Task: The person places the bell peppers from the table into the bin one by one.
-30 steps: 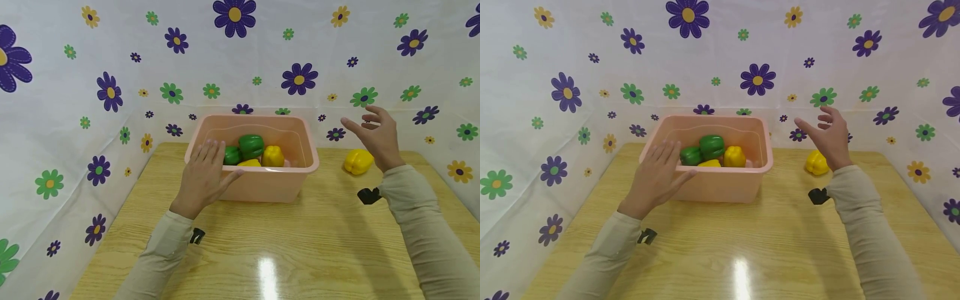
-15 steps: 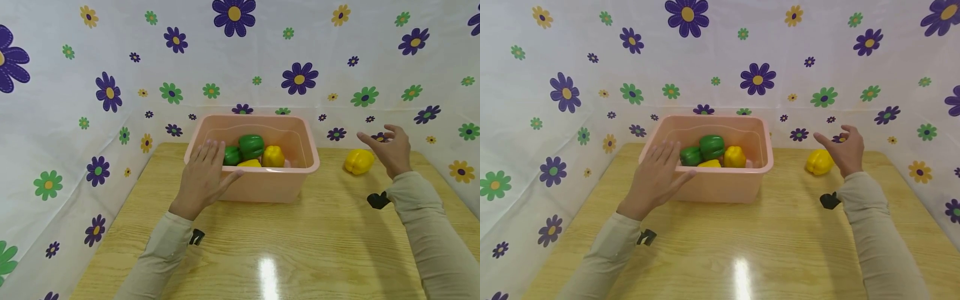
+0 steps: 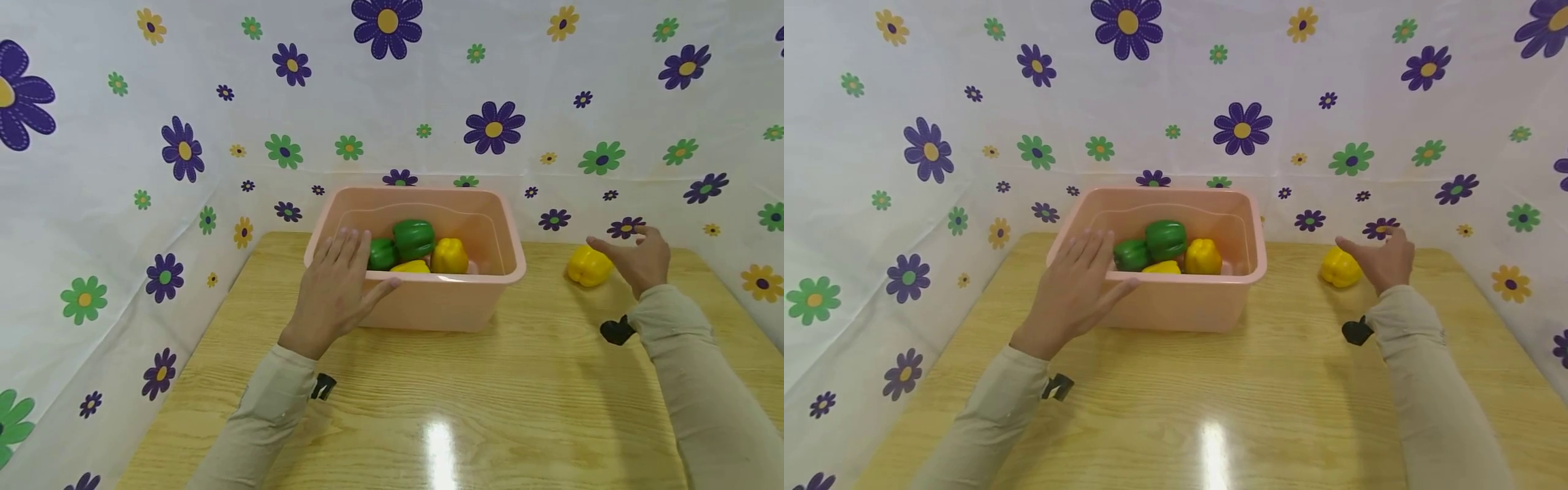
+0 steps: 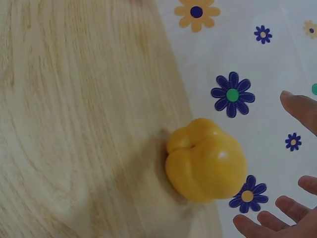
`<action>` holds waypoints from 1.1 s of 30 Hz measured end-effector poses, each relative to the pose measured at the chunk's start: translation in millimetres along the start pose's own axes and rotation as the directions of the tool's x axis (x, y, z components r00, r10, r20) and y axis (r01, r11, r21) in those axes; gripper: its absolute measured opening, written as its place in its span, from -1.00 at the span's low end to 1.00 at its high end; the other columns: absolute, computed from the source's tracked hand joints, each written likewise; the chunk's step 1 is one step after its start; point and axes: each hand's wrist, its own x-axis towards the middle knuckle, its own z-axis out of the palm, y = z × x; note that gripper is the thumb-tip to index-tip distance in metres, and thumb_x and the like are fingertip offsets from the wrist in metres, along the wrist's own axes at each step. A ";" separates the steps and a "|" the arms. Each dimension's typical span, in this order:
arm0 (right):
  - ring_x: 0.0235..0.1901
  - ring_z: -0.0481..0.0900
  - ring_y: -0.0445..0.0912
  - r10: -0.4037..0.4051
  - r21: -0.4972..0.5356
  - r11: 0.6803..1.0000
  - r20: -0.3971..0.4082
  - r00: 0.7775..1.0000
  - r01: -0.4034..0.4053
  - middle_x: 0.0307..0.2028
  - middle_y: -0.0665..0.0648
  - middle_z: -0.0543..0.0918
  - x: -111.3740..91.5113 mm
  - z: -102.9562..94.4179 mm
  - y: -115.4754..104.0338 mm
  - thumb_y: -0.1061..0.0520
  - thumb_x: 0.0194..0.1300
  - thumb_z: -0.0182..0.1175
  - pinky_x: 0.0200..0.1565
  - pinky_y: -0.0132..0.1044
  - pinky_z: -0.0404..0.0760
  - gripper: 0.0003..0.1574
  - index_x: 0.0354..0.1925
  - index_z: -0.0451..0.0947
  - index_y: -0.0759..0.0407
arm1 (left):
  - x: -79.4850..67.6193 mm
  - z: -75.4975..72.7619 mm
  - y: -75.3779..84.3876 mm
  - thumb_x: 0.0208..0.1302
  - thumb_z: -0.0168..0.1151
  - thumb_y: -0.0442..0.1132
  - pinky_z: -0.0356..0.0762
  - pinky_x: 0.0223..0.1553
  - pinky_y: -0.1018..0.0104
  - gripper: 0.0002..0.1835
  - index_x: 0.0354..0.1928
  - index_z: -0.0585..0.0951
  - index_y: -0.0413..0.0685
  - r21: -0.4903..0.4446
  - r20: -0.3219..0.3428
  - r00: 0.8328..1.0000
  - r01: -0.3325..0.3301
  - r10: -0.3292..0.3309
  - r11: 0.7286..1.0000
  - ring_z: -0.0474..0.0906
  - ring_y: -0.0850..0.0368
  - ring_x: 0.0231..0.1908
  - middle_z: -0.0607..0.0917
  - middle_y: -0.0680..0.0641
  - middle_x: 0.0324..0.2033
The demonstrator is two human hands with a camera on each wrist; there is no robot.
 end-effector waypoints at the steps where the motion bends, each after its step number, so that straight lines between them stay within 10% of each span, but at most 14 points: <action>1: 0.47 0.02 0.40 0.009 -0.012 1.000 0.003 1.000 -0.009 0.52 0.51 -0.03 0.8 1.3 1.9 -0.39 0.25 0.29 0.40 0.30 0.20 0.39 0.58 -0.18 0.35 | -0.1 0.1 0.0 0.43 -0.11 0.42 -0.11 0.54 -0.05 0.01 0.55 0.12 -0.29 0.001 0.000 1.000 0.001 -0.001 1.000 0.02 -0.21 0.53 0.18 -0.30 0.51; 33: 0.37 0.11 0.48 0.066 -0.135 0.990 0.123 0.990 -0.050 0.43 0.62 0.06 6.0 27.2 31.8 -0.26 0.36 0.24 0.42 0.30 0.16 0.30 0.51 -0.22 0.54 | 0.3 3.7 -2.0 0.43 -0.14 0.44 -0.12 0.54 -0.05 0.02 0.55 0.11 -0.30 -0.008 -0.012 1.000 -0.010 0.009 1.000 0.03 -0.22 0.53 0.18 -0.31 0.51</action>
